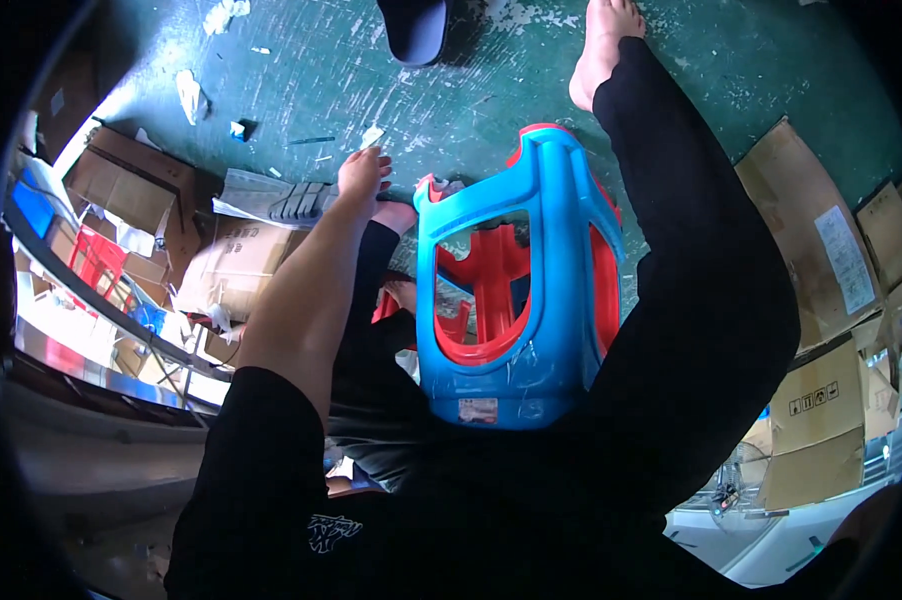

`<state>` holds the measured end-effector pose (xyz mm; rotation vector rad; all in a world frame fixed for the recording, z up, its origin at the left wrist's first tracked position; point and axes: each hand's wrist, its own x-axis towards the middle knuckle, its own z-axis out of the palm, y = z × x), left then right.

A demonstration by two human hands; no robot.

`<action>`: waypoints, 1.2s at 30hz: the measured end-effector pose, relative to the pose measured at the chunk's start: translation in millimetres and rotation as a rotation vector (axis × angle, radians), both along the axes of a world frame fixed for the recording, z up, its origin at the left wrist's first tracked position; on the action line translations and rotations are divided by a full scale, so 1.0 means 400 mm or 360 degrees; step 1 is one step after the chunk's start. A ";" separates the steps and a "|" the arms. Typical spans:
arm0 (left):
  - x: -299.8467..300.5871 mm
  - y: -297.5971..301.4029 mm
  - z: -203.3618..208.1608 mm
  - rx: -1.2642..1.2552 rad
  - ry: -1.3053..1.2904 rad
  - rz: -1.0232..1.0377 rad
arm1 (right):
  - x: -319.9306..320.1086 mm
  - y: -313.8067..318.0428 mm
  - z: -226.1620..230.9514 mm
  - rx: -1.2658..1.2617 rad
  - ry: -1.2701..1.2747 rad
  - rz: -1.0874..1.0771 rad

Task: Assembling components of handheld portable fans at a factory workstation.

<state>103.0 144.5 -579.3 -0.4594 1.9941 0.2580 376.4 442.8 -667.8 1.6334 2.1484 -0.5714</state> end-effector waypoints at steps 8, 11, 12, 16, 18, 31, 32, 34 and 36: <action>-0.169 -0.136 -0.168 -0.0067 0.0296 0.0228 | -0.026 -0.004 0.019 0.0046 -0.0003 -0.0061; -0.250 -0.163 -0.231 -0.0084 0.0417 0.0274 | -0.043 0.000 0.022 0.0050 -0.0011 -0.0114; -0.276 -0.167 -0.247 -0.0099 0.0420 0.0249 | -0.048 0.007 0.017 0.0044 -0.0029 -0.0136; -0.403 -0.201 -0.294 -0.0242 0.0498 0.0336 | -0.084 0.002 0.018 0.0063 -0.0084 -0.0212; -0.446 -0.205 -0.321 -0.0270 0.0484 0.0358 | -0.098 0.005 0.019 0.0079 -0.0127 -0.0243; -0.359 -0.150 -0.385 0.0119 0.0634 0.0130 | -0.135 -0.005 0.041 0.0113 -0.0337 -0.0351; -0.288 -0.133 -0.368 0.0150 0.0663 0.0085 | -0.124 0.001 0.041 0.0116 -0.0354 -0.0342; -0.200 -0.122 -0.320 0.0337 0.0659 0.0096 | -0.110 0.011 0.030 0.0118 -0.0350 -0.0321; -0.033 -0.068 -0.232 0.0576 0.0589 0.0261 | -0.099 0.012 0.039 0.0106 -0.0336 -0.0309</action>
